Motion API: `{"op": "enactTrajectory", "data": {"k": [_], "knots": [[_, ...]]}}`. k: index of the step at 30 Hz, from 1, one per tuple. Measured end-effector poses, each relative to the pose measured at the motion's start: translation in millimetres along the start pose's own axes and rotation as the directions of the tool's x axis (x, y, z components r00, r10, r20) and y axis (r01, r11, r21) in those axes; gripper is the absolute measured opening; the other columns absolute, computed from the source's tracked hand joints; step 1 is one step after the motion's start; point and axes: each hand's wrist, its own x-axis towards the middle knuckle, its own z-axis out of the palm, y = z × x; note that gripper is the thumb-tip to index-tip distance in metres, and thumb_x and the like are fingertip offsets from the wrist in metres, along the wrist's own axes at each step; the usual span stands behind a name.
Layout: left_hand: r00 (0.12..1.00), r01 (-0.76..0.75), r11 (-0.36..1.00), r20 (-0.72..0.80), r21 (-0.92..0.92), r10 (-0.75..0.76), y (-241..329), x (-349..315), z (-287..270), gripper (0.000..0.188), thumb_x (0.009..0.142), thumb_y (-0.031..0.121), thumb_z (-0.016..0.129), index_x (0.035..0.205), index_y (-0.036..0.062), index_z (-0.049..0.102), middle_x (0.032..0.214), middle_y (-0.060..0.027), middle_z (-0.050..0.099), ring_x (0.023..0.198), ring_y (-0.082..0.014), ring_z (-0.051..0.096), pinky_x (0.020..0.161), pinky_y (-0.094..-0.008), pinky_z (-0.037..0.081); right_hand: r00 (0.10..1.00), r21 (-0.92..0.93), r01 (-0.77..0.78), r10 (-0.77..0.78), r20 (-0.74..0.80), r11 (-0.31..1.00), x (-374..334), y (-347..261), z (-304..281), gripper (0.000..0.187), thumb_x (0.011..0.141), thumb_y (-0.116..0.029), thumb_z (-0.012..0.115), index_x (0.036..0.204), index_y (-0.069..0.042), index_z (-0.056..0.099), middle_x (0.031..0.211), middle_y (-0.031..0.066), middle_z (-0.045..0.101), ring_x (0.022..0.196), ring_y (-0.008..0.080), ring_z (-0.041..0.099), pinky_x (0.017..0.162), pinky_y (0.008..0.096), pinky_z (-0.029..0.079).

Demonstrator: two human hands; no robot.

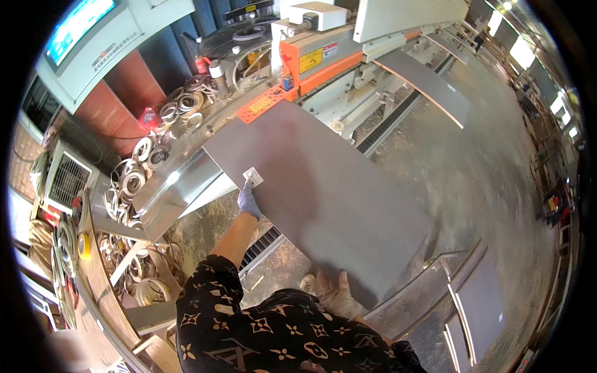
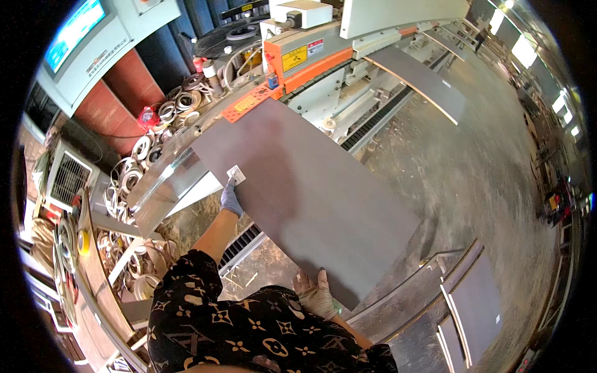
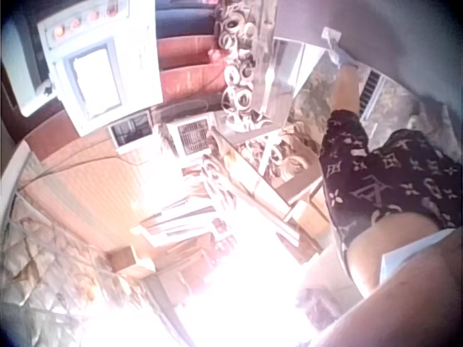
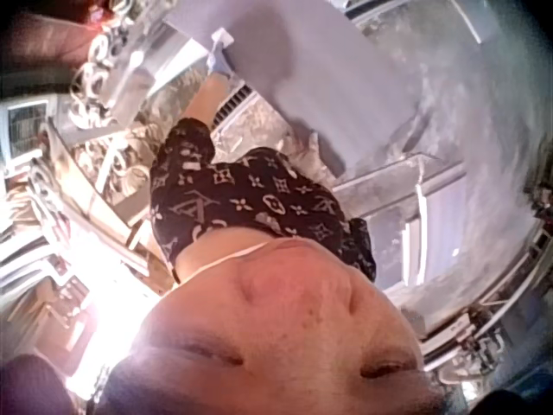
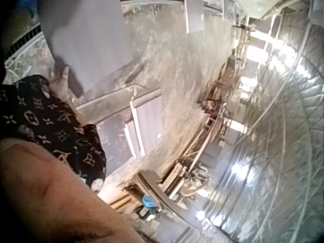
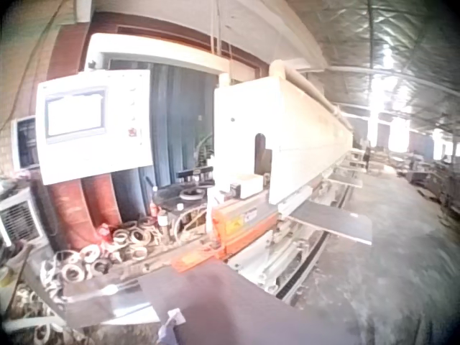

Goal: The person repeatedly picks up large rectangular wood panels, places them on a panel saw, and cuts them into smaller pieces. After each cut, the person removes the cut pieces and stacks them on the floor.

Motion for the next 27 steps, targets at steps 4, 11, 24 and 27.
{"op": "enactTrajectory", "data": {"k": [4,11,24,27], "knots": [[0.983,0.072,0.997,0.167,0.013,-0.073,-20.1,19.0,28.7,0.032,0.089,0.033,0.053,0.110,0.0100,0.059,0.104,-0.0086,0.063,0.090,-0.0255,0.062,0.082,-0.0441,0.050,0.985,-0.113,0.111,-0.094,0.148,0.987,-10.4,-25.1,24.4,0.036,0.090,-0.041,0.052,0.117,-0.017,0.050,0.120,-0.0007,0.052,0.115,0.0169,0.047,0.101,0.0426,0.037],[0.788,0.114,0.967,0.572,0.228,-0.228,-24.8,71.6,86.2,0.051,0.089,0.041,0.039,0.128,0.0094,0.048,0.127,-0.0111,0.051,0.117,-0.0292,0.048,0.099,-0.0446,0.038,0.959,-0.087,0.144,-0.118,0.257,0.986,15.7,-89.0,57.0,0.047,0.093,-0.037,0.048,0.130,-0.009,0.041,0.125,0.0101,0.051,0.119,0.0212,0.046,0.106,0.0373,0.034],[0.596,-0.795,0.408,0.701,0.449,0.391,-145.7,-114.5,40.7,0.052,0.093,0.024,0.047,0.139,0.0082,0.027,0.143,-0.0129,0.028,0.129,-0.0282,0.032,0.106,-0.0424,0.030,-0.059,-0.616,0.583,-0.728,-0.683,0.530,-102.2,-394.6,-292.5,0.084,0.068,-0.029,0.078,0.134,-0.002,0.034,0.128,0.0216,0.047,0.115,0.0309,0.049,0.095,0.0410,0.038],[0.911,-0.368,0.710,0.384,0.601,0.147,-182.8,-172.4,29.4,0.057,0.089,0.013,0.053,0.139,0.0107,0.026,0.142,-0.0109,0.029,0.126,-0.0285,0.035,0.102,-0.0444,0.034,-0.251,-0.657,0.419,-0.615,-0.747,0.627,-129.1,-439.8,-272.7,0.096,0.065,-0.024,0.080,0.140,-0.005,0.023,0.124,0.0198,0.051,0.113,0.0300,0.052,0.096,0.0364,0.040]]}}
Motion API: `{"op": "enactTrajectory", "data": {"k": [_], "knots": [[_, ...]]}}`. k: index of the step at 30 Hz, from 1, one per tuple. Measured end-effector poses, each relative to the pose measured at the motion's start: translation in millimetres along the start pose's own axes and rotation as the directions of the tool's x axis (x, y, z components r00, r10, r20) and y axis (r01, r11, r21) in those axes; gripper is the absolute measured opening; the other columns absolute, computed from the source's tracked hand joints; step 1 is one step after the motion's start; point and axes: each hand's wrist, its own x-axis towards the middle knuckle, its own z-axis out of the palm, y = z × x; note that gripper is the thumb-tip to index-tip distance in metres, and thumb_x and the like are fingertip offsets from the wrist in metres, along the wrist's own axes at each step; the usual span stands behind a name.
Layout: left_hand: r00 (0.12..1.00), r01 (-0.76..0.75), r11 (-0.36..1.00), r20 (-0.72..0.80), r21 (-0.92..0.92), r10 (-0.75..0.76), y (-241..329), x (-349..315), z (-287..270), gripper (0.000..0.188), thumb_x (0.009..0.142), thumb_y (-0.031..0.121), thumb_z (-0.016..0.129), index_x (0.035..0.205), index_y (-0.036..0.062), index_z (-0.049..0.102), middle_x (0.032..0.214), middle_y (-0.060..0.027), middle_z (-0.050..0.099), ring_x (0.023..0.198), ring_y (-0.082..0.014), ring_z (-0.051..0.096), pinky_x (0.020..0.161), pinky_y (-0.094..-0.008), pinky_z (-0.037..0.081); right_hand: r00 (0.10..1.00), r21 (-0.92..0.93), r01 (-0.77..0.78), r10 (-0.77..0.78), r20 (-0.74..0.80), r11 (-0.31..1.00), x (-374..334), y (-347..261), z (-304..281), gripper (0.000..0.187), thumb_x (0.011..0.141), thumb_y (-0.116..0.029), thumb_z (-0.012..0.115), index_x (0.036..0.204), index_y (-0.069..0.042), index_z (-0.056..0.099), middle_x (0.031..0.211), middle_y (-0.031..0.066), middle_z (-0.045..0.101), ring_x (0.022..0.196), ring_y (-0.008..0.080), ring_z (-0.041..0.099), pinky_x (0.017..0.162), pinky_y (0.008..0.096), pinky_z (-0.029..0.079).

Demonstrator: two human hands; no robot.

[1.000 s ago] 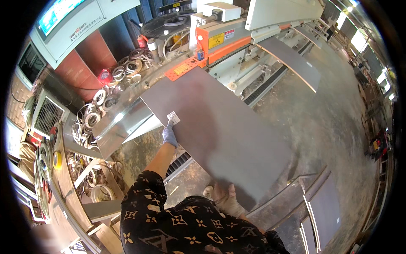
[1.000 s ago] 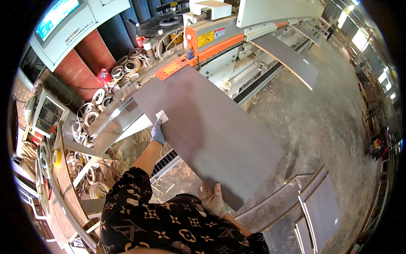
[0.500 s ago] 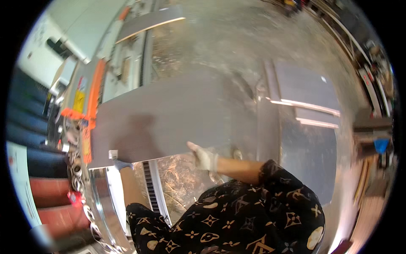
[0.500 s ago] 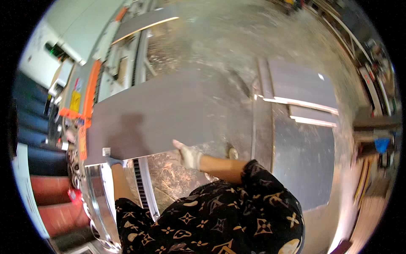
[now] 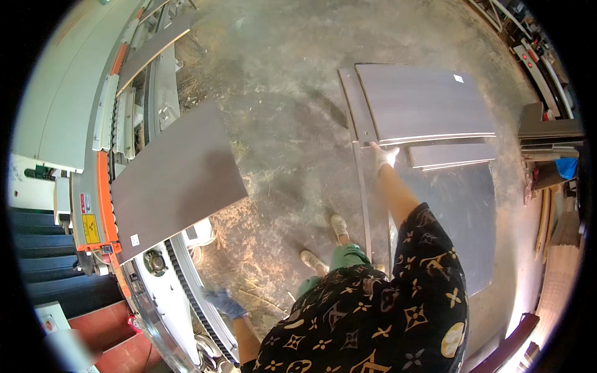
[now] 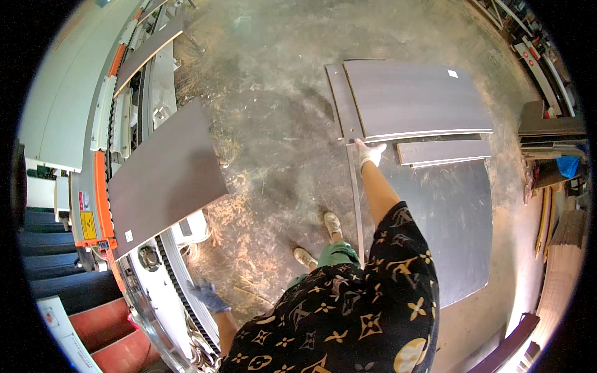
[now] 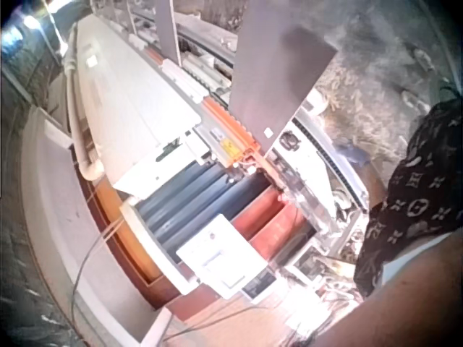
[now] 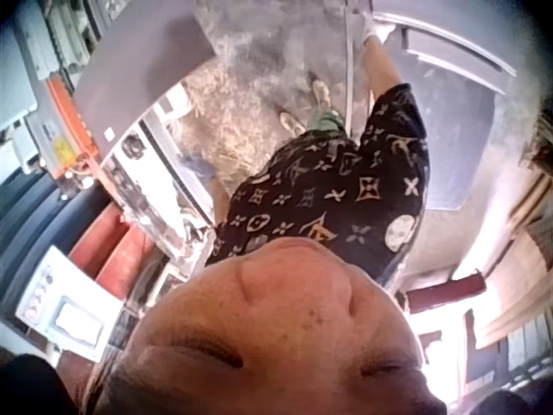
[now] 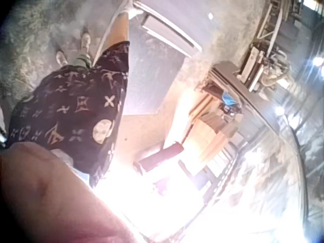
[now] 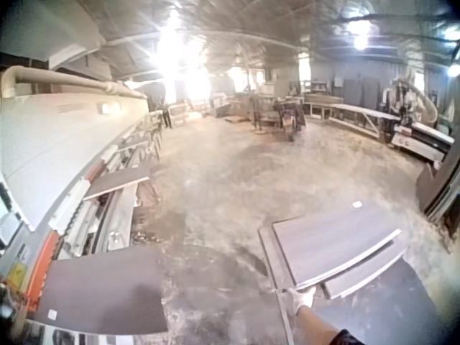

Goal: The person repeatedly picks up large rectangular wood panels, places them on a panel saw, and cuts them into smaller pieces. After each cut, the person removes the cut pieces and stacks them on the floor.

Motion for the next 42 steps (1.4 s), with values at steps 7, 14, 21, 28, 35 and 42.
{"op": "enactTrajectory", "data": {"k": [7,14,21,28,35,42], "knots": [[0.977,0.207,0.969,0.027,0.131,-0.213,-14.2,-44.7,52.0,0.055,0.085,0.005,0.055,0.133,0.0183,0.031,0.131,-0.0060,0.038,0.110,-0.0252,0.045,0.092,-0.0470,0.040,0.984,0.178,0.077,-0.046,-0.173,0.981,20.2,-10.9,4.1,0.079,0.070,-0.014,0.075,0.136,-0.009,0.031,0.118,0.0152,0.056,0.105,0.0243,0.057,0.091,0.0345,0.044],[0.953,0.258,0.959,0.135,0.117,-0.272,-55.9,-25.1,61.9,0.054,0.083,0.008,0.056,0.130,0.0191,0.033,0.125,-0.0042,0.042,0.089,-0.0210,0.052,0.076,-0.0420,0.048,0.872,0.747,-0.469,0.117,0.475,0.471,115.8,51.0,-35.7,0.045,0.080,-0.022,0.067,0.118,-0.012,0.047,0.113,0.0041,0.053,0.094,0.0208,0.052,0.078,0.0344,0.046],[0.556,-0.362,0.863,0.825,0.353,-0.104,-115.3,-96.1,222.5,0.061,0.085,0.022,0.059,0.134,0.0009,0.031,0.127,-0.0160,0.045,0.104,-0.0224,0.054,0.089,-0.0337,0.045,0.770,0.574,-0.361,-0.113,0.628,0.735,-19.8,60.6,-71.5,0.018,0.085,-0.027,0.060,0.077,-0.013,0.051,0.067,-0.0002,0.046,0.057,0.0150,0.044,0.052,0.0315,0.036],[0.601,0.085,0.834,0.639,0.546,-0.479,-47.9,-168.5,235.8,0.042,0.085,0.036,0.061,0.108,0.0012,0.061,0.097,-0.0128,0.065,0.084,-0.0199,0.061,0.073,-0.0345,0.050,0.254,0.268,-0.708,-0.118,0.960,0.654,-200.7,93.4,-124.5,0.047,0.084,-0.030,0.057,0.122,-0.007,0.043,0.111,0.0091,0.052,0.104,0.0262,0.051,0.086,0.0447,0.045],[0.792,-0.204,0.811,0.580,0.548,-0.193,55.5,-73.5,88.9,0.050,0.076,0.050,0.068,0.088,0.0009,0.065,0.073,-0.0069,0.064,0.063,-0.0147,0.055,0.059,-0.0310,0.047,0.604,0.585,-0.557,-0.197,0.773,0.589,-8.3,130.8,-182.8,0.064,0.080,-0.051,0.053,0.127,-0.008,0.048,0.124,0.0109,0.052,0.113,0.0316,0.049,0.094,0.0502,0.041],[0.929,-0.216,0.787,0.369,0.578,-0.015,78.0,35.7,-125.3,0.046,0.079,0.044,0.067,0.093,0.0001,0.063,0.082,-0.0078,0.064,0.075,-0.0140,0.058,0.065,-0.0291,0.049,0.262,0.290,-0.503,-0.176,0.949,0.814,-127.3,140.5,-155.1,0.057,0.077,-0.029,0.067,0.123,-0.001,0.048,0.121,0.0118,0.053,0.108,0.0293,0.052,0.091,0.0420,0.047]]}}
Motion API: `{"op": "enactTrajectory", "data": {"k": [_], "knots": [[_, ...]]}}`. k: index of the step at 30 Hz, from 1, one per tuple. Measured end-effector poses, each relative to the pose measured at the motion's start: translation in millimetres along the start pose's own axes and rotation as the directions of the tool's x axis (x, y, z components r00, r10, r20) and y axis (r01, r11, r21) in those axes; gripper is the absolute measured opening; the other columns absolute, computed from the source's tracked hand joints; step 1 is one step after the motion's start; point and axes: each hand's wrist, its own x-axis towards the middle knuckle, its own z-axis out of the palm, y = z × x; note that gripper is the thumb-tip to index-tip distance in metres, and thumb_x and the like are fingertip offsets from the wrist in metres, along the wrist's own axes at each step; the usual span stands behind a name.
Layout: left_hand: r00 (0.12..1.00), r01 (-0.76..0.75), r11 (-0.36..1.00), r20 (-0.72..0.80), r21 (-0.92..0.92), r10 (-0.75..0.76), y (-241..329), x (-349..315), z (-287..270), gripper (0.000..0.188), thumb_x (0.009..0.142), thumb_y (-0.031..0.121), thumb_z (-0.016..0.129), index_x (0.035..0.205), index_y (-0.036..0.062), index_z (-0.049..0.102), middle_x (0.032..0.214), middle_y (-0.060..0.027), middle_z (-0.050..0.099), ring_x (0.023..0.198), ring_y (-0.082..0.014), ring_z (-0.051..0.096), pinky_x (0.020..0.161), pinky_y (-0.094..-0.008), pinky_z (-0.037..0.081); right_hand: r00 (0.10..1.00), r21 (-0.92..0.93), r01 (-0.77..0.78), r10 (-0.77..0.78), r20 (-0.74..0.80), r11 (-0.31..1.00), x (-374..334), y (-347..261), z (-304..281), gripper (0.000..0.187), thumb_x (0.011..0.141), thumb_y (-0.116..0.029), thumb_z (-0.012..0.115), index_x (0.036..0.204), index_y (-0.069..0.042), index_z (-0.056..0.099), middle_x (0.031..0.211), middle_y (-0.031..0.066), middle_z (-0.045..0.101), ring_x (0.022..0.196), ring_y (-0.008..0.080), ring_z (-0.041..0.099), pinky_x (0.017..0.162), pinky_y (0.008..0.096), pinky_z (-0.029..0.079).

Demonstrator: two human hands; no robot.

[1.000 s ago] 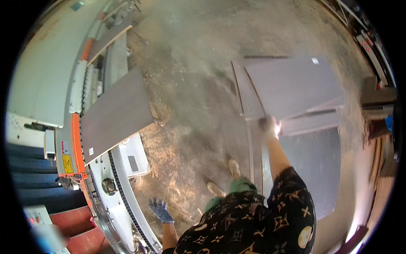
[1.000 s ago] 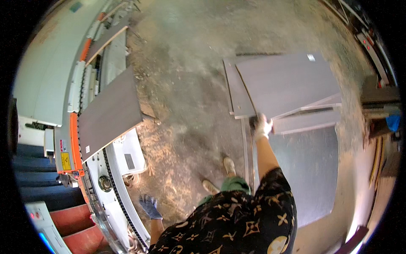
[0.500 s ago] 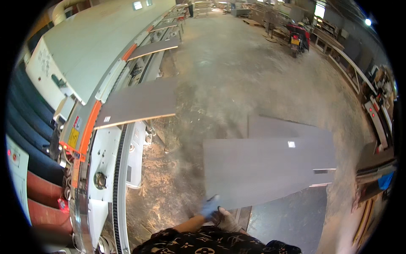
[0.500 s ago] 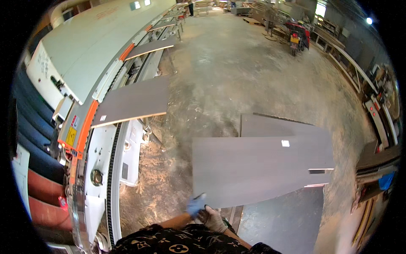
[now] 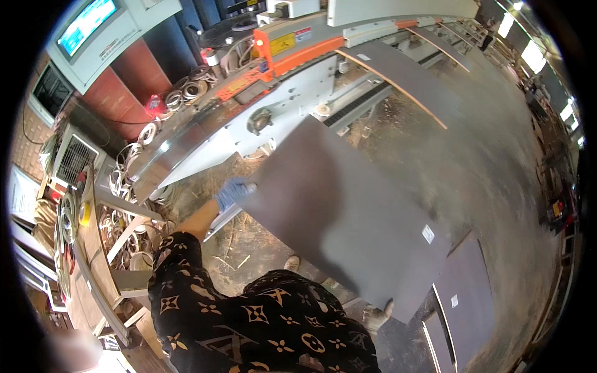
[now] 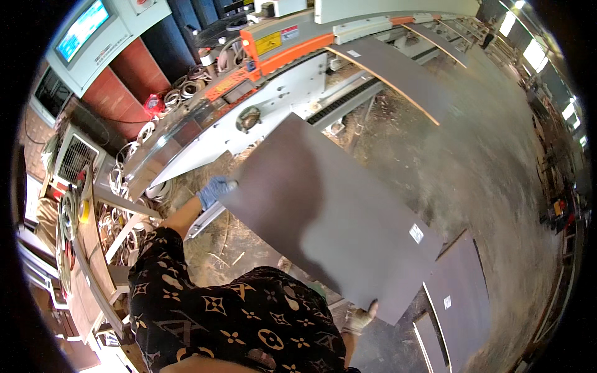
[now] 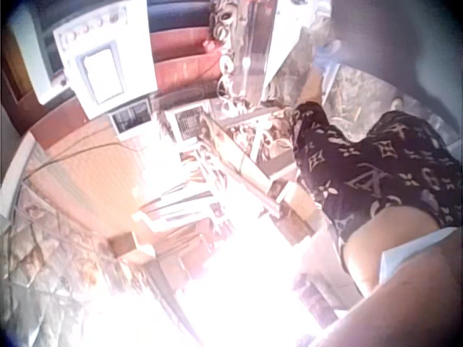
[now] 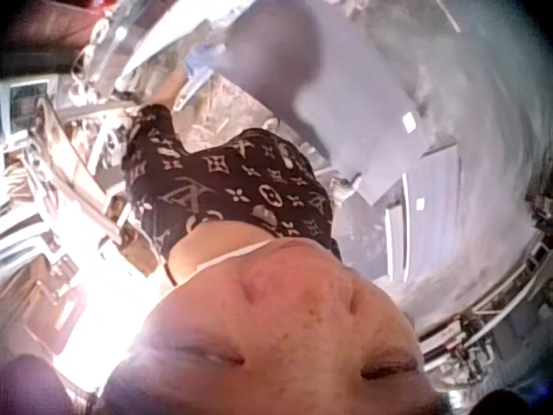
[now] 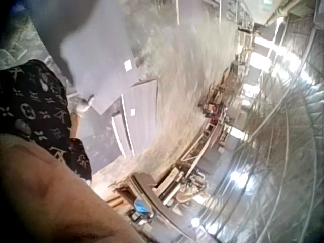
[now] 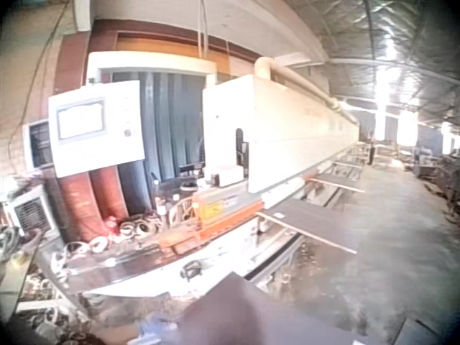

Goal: The person repeatedly picks up large rectangular wood panels, places them on a panel saw, and cuts them into smaller pieces. After each cut, the person removes the cut pieces and stacks them on the floor.

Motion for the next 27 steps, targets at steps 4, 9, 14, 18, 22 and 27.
{"op": "enactTrajectory", "data": {"k": [4,9,14,18,22,27], "knots": [[0.895,0.204,0.942,-0.340,-0.267,-0.290,-97.1,34.8,-79.1,0.042,0.083,0.045,0.061,0.094,0.0040,0.062,0.080,-0.0059,0.064,0.063,-0.0171,0.059,0.059,-0.0292,0.050,0.999,0.171,-0.054,0.054,0.003,0.984,4.9,66.2,126.9,0.054,0.079,-0.028,0.065,0.121,0.003,0.048,0.119,0.0133,0.054,0.106,0.0302,0.052,0.094,0.0403,0.045],[0.909,-0.201,-0.044,-0.169,-0.979,-0.382,-76.6,6.3,-82.2,0.035,0.083,0.040,0.062,0.097,0.0088,0.060,0.088,-0.0043,0.065,0.070,-0.0190,0.062,0.057,-0.0304,0.053,0.933,0.165,-0.322,0.283,0.222,0.932,-23.8,129.2,215.3,0.048,0.084,-0.027,0.063,0.120,0.000,0.048,0.115,0.0135,0.055,0.106,0.0283,0.052,0.096,0.0386,0.043],[0.874,-0.112,0.335,-0.253,-0.935,-0.414,-49.4,23.8,-28.8,0.030,0.086,0.027,0.060,0.109,0.0080,0.056,0.102,-0.0061,0.064,0.089,-0.0217,0.062,0.077,-0.0367,0.054,0.724,-0.060,-0.653,0.645,0.242,0.755,-63.4,170.7,307.6,0.043,0.085,-0.038,0.061,0.115,-0.010,0.051,0.108,0.0091,0.058,0.105,0.0224,0.052,0.101,0.0405,0.039],[0.824,-0.150,0.244,-0.257,-0.958,-0.504,-78.1,66.5,-53.7,0.038,0.086,0.028,0.058,0.118,0.0085,0.050,0.107,-0.0077,0.061,0.093,-0.0250,0.060,0.082,-0.0414,0.051,0.654,-0.116,-0.720,0.725,0.217,0.684,-46.6,224.9,309.0,0.046,0.083,-0.048,0.060,0.116,-0.018,0.048,0.111,-0.0004,0.055,0.112,0.0190,0.046,0.101,0.0444,0.038],[0.799,-0.166,0.233,-0.269,-0.958,-0.537,-88.6,97.5,-65.1,0.035,0.087,0.024,0.056,0.117,0.0067,0.052,0.110,-0.0111,0.061,0.097,-0.0290,0.059,0.085,-0.0458,0.050,0.612,-0.102,-0.752,0.747,0.259,0.651,-34.7,244.3,309.2,0.047,0.083,-0.049,0.059,0.117,-0.018,0.048,0.116,-0.0032,0.052,0.114,0.0191,0.044,0.101,0.0443,0.038],[0.861,-0.109,0.240,-0.212,-0.965,-0.462,-86.6,153.1,-31.9,0.042,0.086,0.029,0.055,0.118,0.0020,0.051,0.109,-0.0134,0.059,0.098,-0.0271,0.057,0.086,-0.0414,0.048,0.745,-0.274,-0.579,0.635,0.204,0.768,-10.8,225.1,332.6,0.070,0.087,-0.057,0.045,0.136,-0.009,0.031,0.139,0.0111,0.029,0.120,0.0293,0.042,0.098,0.0474,0.036]]}}
